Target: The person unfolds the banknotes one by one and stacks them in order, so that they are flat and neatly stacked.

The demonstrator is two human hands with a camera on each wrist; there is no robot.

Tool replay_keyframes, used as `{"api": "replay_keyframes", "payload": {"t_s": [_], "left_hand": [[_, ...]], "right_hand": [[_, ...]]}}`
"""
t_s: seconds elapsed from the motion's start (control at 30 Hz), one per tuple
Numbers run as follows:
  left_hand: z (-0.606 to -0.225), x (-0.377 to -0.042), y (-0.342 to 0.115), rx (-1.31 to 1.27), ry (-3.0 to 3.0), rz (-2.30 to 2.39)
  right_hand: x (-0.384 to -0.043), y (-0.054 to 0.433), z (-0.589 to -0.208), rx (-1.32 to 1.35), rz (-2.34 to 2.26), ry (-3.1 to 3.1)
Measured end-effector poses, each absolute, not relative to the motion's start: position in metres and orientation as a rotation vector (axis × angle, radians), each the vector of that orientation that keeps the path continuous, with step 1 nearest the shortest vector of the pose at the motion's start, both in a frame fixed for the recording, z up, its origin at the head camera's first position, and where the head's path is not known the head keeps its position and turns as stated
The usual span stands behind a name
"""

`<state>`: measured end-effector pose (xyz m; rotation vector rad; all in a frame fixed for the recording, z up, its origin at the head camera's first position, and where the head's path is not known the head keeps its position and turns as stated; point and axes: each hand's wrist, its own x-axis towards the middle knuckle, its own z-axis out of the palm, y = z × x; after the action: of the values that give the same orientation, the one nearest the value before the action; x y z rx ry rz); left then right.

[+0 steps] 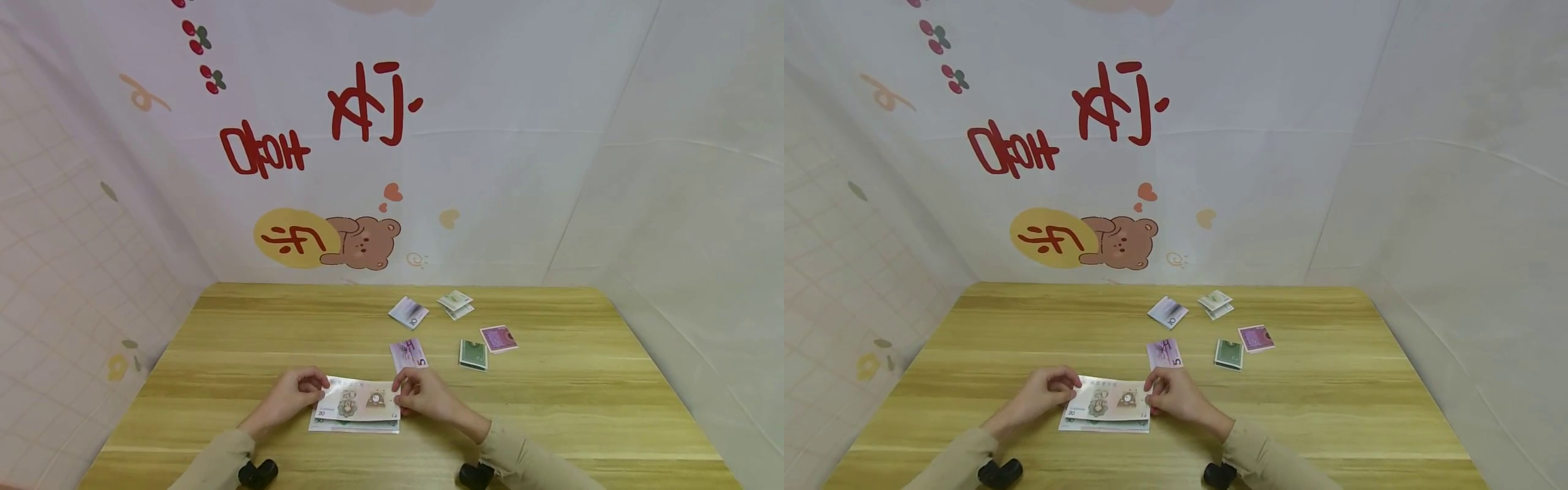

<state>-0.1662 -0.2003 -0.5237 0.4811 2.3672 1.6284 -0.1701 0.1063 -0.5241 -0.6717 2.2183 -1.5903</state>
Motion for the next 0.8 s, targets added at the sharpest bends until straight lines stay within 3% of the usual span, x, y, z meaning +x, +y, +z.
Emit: {"api": "replay_keyframes", "payload": {"t_s": [0.8], "left_hand": [[-0.5270, -0.1586, -0.1995, 0.458, 2.396, 1.559]], "right_hand": [[-0.1659, 0.0969, -0.5330, -0.695, -1.408, 2.412]]}}
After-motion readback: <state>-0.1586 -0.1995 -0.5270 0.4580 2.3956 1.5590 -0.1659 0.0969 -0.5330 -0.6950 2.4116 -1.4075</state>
